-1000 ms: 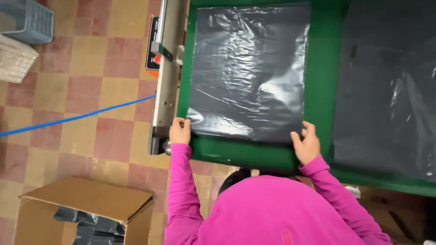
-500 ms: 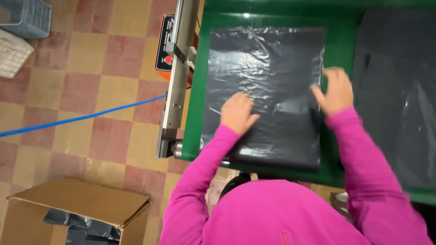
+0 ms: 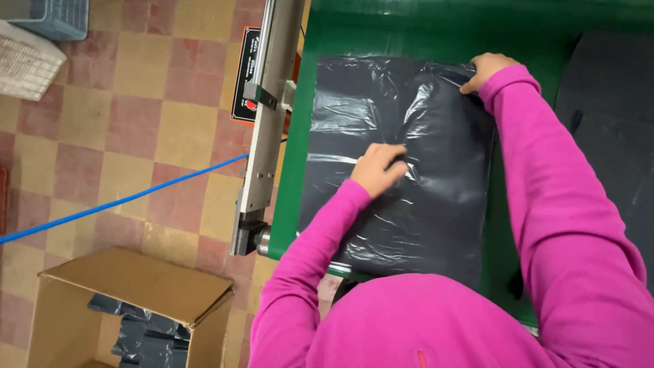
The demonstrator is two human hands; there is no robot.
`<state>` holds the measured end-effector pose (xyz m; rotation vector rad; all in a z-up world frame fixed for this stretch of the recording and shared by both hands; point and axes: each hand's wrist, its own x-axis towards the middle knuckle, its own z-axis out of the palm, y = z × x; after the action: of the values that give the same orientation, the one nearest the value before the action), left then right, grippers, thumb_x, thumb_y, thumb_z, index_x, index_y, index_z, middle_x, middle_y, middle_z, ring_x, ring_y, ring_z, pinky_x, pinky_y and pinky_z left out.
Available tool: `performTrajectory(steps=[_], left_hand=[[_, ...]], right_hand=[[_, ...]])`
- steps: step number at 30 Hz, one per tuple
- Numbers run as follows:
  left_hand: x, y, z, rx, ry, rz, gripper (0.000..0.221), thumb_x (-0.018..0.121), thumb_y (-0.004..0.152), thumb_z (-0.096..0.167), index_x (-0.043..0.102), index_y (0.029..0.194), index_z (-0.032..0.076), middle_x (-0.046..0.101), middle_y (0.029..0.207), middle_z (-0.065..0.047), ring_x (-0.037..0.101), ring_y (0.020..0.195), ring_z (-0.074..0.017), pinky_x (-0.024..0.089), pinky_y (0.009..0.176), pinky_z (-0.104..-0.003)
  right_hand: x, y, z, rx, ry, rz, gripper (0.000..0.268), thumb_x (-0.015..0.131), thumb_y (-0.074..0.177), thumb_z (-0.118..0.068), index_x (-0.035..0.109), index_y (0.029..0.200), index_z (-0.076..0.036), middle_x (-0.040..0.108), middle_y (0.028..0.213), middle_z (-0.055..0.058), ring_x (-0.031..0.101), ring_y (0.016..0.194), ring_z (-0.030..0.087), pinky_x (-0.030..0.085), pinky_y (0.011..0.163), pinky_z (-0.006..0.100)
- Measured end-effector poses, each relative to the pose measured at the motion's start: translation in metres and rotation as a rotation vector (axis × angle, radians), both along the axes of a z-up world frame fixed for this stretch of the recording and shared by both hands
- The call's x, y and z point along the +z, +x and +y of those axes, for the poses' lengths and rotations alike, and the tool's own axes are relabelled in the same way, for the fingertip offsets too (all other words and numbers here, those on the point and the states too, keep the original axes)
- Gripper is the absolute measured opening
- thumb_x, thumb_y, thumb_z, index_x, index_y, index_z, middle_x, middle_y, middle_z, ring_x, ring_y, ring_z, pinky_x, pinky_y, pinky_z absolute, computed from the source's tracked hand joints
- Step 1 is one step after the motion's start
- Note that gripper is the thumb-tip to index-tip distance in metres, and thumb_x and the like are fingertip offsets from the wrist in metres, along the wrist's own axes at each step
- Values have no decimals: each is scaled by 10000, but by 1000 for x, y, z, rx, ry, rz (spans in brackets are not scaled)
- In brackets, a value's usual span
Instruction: Folding plastic bags coming off a conveyor belt and placing them into a collection basket.
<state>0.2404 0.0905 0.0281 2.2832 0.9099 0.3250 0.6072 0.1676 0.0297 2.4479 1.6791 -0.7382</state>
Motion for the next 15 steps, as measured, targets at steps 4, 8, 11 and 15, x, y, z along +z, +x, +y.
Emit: performTrajectory(steps=[4,8,11,15], left_hand=[[-47,-23,55,233,-1031,-494,909,234,915,773,468,1516,133,600,1495,-95,607,1331,-253,464,1045,-390],[-9,-85,76,394,-1686,-819,1254,31,724,967,304,1571,84,491,1523,-185,574,1307,-328,473,979,-483],[-29,-132,84,453,-1391,-758,1096,170,836,873,280,1598,92,448,1575,-152,506,1384,-295,394,1076,-444],[-128,-188,93,472,-911,-695,900,376,1003,730,245,1637,105,384,1654,-102,405,1498,-243,276,1220,-384]], right_hand=[[66,-51,-76,188,453,-72,345,888,829,-329,727,1055,-123,689,1072,130,637,1054,380,493,866,489],[130,-131,-225,272,864,3,190,839,826,-112,657,877,-125,626,1140,35,547,1087,275,392,914,413],[115,-186,-311,226,823,13,194,820,780,-23,690,876,-130,670,1139,21,585,1129,277,387,930,431],[73,-225,-375,122,803,34,261,751,737,35,743,938,-132,671,1204,46,594,1155,302,417,952,419]])
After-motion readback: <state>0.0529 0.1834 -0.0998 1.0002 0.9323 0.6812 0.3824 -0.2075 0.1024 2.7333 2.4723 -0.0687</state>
